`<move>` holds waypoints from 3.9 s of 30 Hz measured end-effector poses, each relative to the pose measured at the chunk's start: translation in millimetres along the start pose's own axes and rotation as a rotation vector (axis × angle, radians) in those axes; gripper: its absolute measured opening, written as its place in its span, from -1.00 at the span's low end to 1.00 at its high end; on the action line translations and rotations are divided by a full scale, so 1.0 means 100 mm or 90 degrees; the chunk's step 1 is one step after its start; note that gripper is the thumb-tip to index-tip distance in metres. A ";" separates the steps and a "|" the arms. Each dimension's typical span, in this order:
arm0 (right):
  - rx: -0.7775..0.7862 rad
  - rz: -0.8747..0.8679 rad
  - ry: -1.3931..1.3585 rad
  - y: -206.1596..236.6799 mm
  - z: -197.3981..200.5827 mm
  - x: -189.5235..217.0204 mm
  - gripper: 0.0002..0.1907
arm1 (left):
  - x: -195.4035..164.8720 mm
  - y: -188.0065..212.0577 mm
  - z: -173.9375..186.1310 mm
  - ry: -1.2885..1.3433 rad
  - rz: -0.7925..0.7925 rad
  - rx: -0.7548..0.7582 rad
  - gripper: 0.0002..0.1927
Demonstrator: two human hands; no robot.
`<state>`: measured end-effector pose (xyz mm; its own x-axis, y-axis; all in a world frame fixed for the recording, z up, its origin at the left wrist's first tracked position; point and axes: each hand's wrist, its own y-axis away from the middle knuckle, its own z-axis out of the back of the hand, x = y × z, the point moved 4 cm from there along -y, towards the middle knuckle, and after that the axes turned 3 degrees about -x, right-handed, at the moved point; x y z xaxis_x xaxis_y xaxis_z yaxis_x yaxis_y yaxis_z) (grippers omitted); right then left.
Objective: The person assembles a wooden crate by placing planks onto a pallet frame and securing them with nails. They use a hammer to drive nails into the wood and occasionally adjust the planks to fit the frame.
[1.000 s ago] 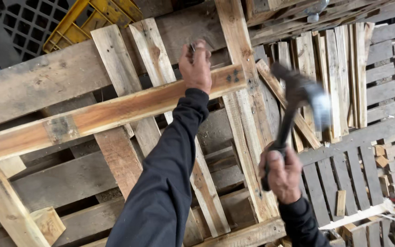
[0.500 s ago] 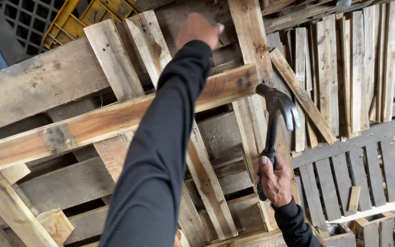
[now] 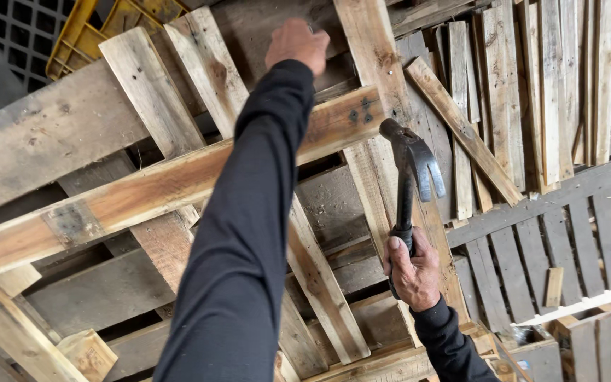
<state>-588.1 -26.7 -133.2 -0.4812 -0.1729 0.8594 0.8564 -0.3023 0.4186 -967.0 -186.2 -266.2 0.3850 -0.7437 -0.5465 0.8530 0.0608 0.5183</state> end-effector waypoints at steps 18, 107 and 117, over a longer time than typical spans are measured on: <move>-0.001 -0.053 -0.054 0.01 0.01 -0.02 -0.67 | -0.04 1.60 0.20 0.531 -0.516 -0.051 -0.92; 0.173 0.087 0.043 0.41 0.27 -0.31 -0.66 | -0.09 1.70 0.36 -0.110 -0.606 -0.264 -0.81; 0.269 0.239 0.776 -0.18 0.95 0.37 -0.78 | 0.05 1.46 0.18 -0.123 -0.573 -0.238 -0.68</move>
<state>-603.5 61.4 -80.8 0.1246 -0.9661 0.2263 0.8580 0.2195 0.4644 -847.0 -193.2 -181.0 -0.4963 -0.7090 -0.5010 0.8681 -0.3985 -0.2960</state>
